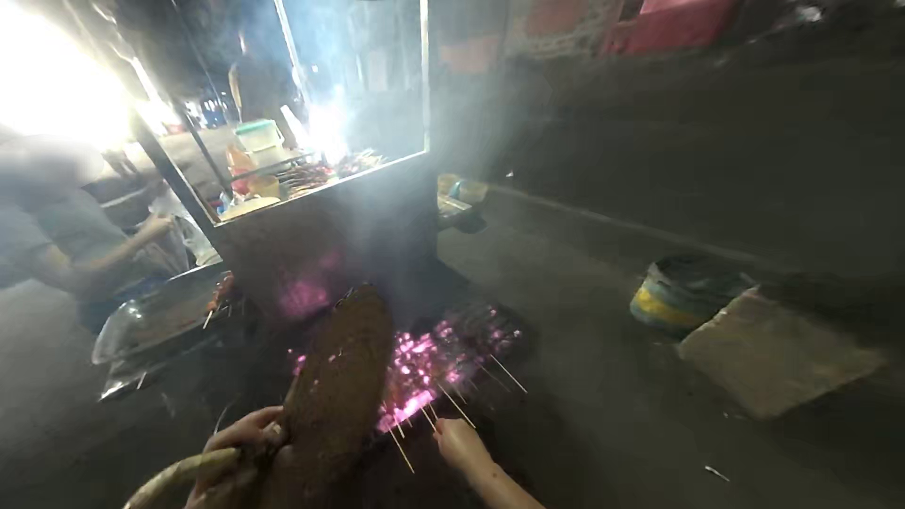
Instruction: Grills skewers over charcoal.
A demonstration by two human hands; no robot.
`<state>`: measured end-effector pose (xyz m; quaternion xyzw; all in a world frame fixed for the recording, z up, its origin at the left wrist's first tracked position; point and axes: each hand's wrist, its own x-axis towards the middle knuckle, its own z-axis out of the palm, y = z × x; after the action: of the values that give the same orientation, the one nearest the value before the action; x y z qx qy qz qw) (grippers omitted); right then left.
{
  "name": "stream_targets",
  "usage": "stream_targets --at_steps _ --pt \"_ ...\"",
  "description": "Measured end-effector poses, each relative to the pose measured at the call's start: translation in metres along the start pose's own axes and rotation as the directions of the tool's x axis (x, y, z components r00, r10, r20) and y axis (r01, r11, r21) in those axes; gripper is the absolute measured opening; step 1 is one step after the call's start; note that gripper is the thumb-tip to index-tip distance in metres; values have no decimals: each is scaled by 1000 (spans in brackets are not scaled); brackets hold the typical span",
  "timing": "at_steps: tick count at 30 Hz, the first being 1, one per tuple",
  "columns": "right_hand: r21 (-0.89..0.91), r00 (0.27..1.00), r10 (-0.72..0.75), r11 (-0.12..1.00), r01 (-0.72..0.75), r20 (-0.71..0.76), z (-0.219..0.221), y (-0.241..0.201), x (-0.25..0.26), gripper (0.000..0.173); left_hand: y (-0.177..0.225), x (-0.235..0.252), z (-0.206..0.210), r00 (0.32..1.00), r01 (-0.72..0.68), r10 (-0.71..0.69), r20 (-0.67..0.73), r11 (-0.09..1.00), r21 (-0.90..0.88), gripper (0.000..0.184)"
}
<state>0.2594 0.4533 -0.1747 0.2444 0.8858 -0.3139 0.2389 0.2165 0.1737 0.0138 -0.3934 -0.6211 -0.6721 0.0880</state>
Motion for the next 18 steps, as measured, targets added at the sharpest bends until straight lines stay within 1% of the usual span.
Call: stream_targets --at_steps 1,2,3,4,5,6,8,9,10,11,13,14,15,16,17,18 --pt "14 1000 -2 1000 2 1 -1 0 0 37 -4 2 -5 999 -27 28 -26 1000 14 18" --pt "30 1000 -1 1000 1 -8 -2 1 0 38 -12 5 -12 995 -88 90 -45 995 56 17" --pt "61 1000 6 998 -4 -31 -6 3 -1 40 -18 7 -17 982 -172 180 -56 976 131 17" --pt "86 998 23 996 -17 -65 -10 5 -2 41 -19 8 -17 970 -217 234 -60 954 205 17" --pt "92 994 37 995 -27 -101 -14 8 -1 43 -16 5 -14 974 -197 217 -62 953 231 18" --pt "88 991 51 995 -40 -123 -17 10 0 43 -11 3 -8 985 -151 165 -46 962 228 20" --pt "73 991 78 995 -71 -104 -18 10 1 40 1 1 8 1000 -29 29 -5 996 89 31" --pt "89 991 95 992 -87 -92 -18 6 -5 38 1 0 12 1000 -4 4 24 999 33 36" --pt "145 988 124 983 -111 -88 -21 1 -17 36 -4 0 14 999 -15 15 33 1000 2 39" --pt "228 984 149 966 -123 -96 -22 -1 -27 35 -10 1 13 998 -52 51 31 999 14 37" --pt "50 983 154 987 -150 -99 -26 2 -10 33 -23 5 3 987 -163 163 12 983 83 25" --pt "-12 984 150 988 -152 -92 -27 5 0 34 -27 5 -1 973 -229 231 4 964 133 20" --pt "-48 986 141 988 -146 -85 -27 8 5 34 -28 2 1 969 -242 246 1 955 172 19" --pt "-63 988 130 989 -135 -78 -27 10 8 35 -26 -1 6 979 -198 204 -14 965 173 20" --pt "-63 990 120 990 -124 -76 -27 11 9 36 -20 -3 15 993 -116 120 -18 983 143 23" --pt "-49 991 111 992 -115 -74 -28 10 10 37 -13 -4 24 1000 -24 25 -5 998 59 29"
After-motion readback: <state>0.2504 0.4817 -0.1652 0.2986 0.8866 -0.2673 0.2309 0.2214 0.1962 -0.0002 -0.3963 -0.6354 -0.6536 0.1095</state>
